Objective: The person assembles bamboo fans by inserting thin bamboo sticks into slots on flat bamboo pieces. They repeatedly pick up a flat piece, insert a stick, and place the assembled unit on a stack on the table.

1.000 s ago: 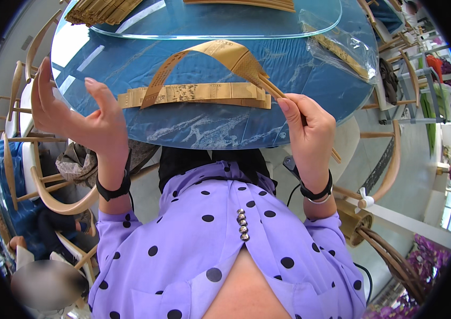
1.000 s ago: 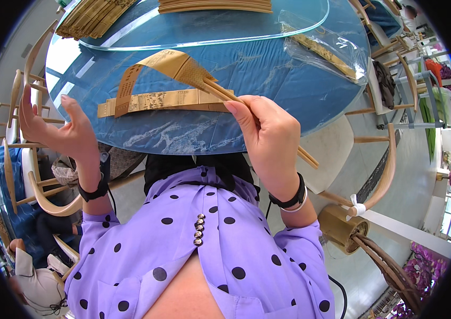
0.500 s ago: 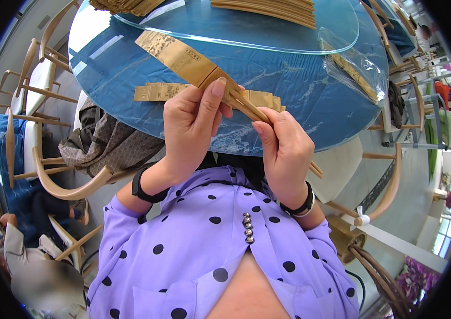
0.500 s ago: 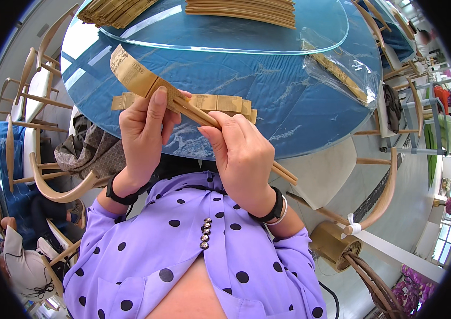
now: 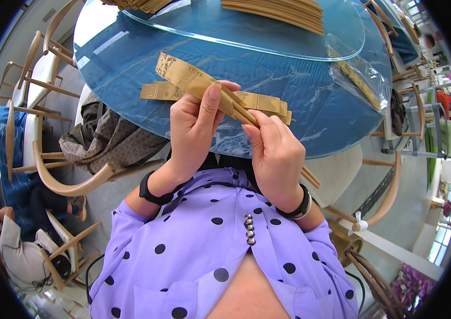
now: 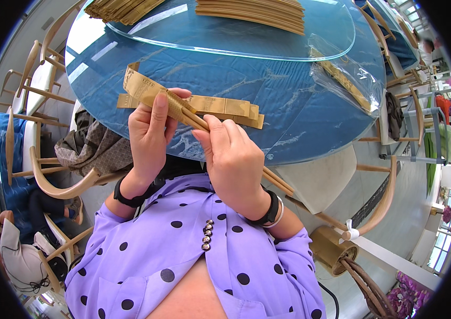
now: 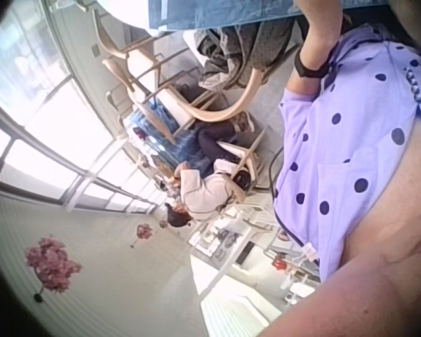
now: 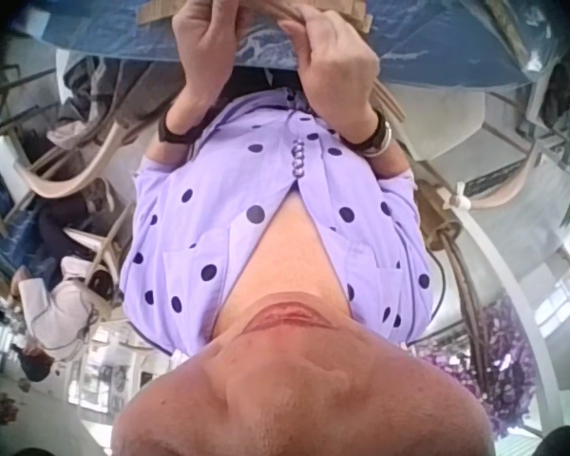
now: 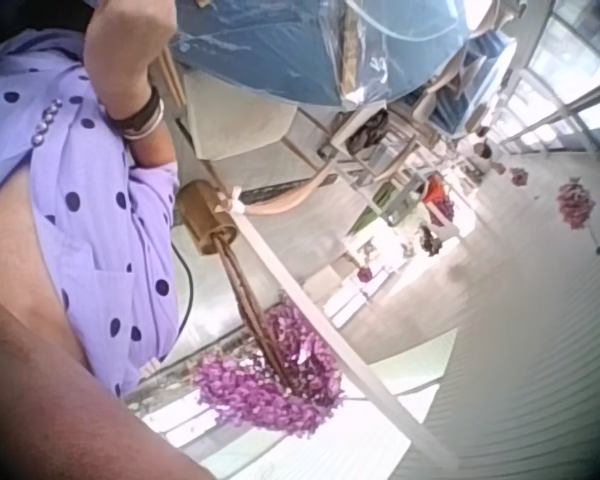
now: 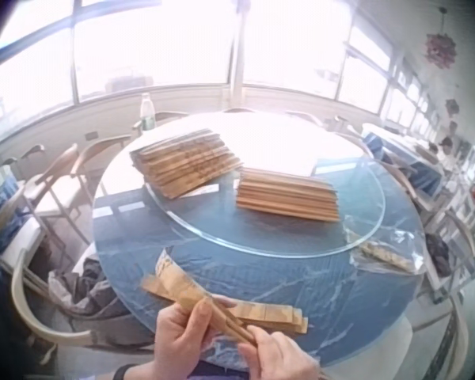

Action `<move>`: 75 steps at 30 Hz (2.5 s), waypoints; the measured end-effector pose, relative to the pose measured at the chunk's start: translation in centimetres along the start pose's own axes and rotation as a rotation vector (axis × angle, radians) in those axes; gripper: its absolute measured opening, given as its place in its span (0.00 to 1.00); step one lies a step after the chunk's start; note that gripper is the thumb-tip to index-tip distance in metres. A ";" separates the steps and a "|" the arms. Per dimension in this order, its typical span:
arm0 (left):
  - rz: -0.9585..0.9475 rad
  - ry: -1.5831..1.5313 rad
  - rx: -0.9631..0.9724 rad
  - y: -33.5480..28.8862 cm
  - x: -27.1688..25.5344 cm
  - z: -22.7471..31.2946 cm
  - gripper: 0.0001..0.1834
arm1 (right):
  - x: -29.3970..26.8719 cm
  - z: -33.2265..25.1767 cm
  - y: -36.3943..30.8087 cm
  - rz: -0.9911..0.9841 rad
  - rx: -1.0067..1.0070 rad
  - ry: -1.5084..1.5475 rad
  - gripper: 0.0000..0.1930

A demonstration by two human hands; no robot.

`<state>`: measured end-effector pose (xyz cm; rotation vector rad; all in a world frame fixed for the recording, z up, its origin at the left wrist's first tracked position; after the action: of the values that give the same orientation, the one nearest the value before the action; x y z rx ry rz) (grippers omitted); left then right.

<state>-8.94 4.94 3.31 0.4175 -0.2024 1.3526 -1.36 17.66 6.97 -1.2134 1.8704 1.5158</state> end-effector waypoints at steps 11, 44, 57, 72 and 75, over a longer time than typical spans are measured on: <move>0.231 -0.191 0.199 1.5 -6.7 2.6 0.20 | -0.3 1.6 -1.0 -0.201 -0.087 0.138 0.20; 0.090 -0.051 0.031 2.0 -5.1 -0.9 0.19 | -0.6 0.8 -1.3 -0.110 0.004 0.194 0.10; 0.142 -0.187 0.073 0.4 -4.3 0.2 0.22 | 1.2 -1.2 -0.8 -0.155 -0.069 0.253 0.14; 0.237 -0.092 0.193 1.1 -5.8 3.6 0.20 | 1.9 0.0 -1.8 -0.436 0.098 0.393 0.17; 0.208 -0.050 0.187 0.7 -5.3 3.0 0.20 | 1.9 -0.6 -1.6 -0.430 0.093 0.393 0.19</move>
<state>-10.47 -0.97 4.19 0.6003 -0.1645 1.5732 -0.95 16.42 4.76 -1.8268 1.7242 1.0022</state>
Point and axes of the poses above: each hand's wrist, its own y-axis towards the middle knuckle, its own x-axis out of the palm, z = x × y, the point moved 9 cm from there along y, towards the middle knuckle, and after that the axes turned 9 degrees about -y, right-handed, at the moved point
